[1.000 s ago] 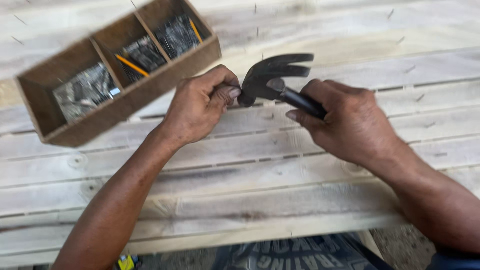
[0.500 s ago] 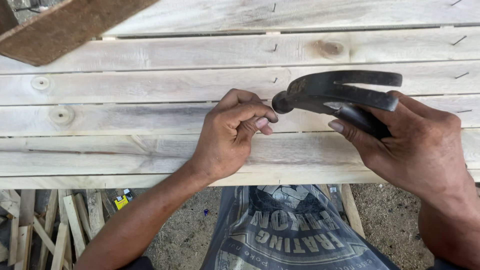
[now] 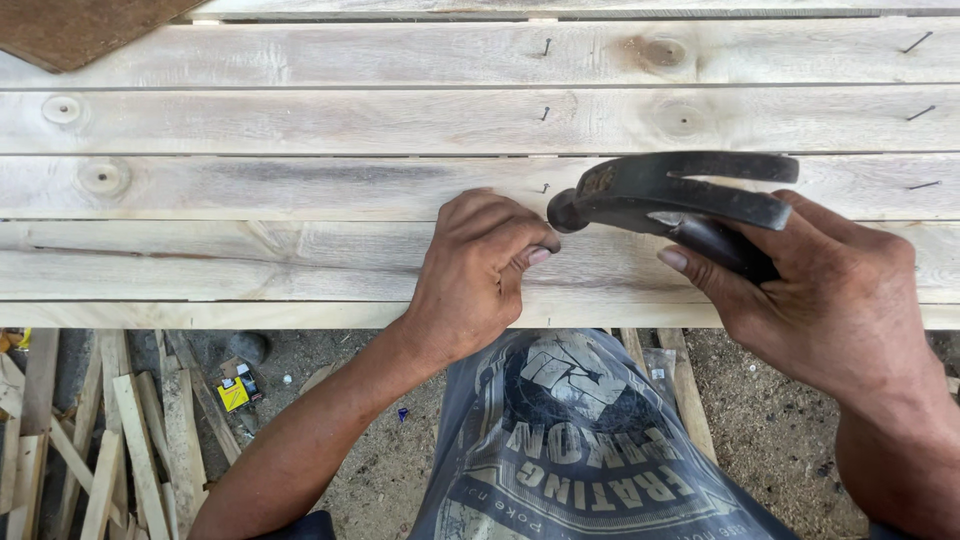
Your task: The person takes nails from a wooden compartment box and hammers them into wooden planks laid on a work table, driving a series of nails across the boards. They briefly carry and position a long plank on the table before resuming hammering.
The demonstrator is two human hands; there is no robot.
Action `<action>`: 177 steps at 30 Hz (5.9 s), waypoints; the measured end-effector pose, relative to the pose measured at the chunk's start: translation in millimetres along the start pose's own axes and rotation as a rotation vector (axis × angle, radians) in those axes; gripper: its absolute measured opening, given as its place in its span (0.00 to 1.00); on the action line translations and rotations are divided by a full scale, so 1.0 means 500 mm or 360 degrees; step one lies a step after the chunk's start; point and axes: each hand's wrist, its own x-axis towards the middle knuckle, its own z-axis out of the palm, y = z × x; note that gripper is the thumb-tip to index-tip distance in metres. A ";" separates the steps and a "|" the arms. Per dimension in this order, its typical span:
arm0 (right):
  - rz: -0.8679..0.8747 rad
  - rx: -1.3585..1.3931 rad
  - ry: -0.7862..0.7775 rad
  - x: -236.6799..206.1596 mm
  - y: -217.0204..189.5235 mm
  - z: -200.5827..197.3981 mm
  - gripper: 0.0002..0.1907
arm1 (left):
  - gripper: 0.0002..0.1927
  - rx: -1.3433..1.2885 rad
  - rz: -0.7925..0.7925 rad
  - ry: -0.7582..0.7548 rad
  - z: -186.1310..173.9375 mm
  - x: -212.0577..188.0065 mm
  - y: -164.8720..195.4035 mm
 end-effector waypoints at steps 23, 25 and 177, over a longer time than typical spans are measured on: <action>0.0057 -0.0235 -0.0044 -0.076 -0.045 -0.019 0.15 | 0.04 -0.0022 -0.0099 -0.0084 -0.006 0.006 0.019; 0.0055 -0.0185 0.0034 -0.081 -0.055 -0.030 0.14 | 0.02 -0.0071 -0.0107 -0.0076 -0.007 0.004 0.019; 0.0386 0.0042 -0.0188 0.332 -0.449 0.202 0.21 | 0.18 0.0248 -0.0087 -0.0555 -0.607 0.114 -0.200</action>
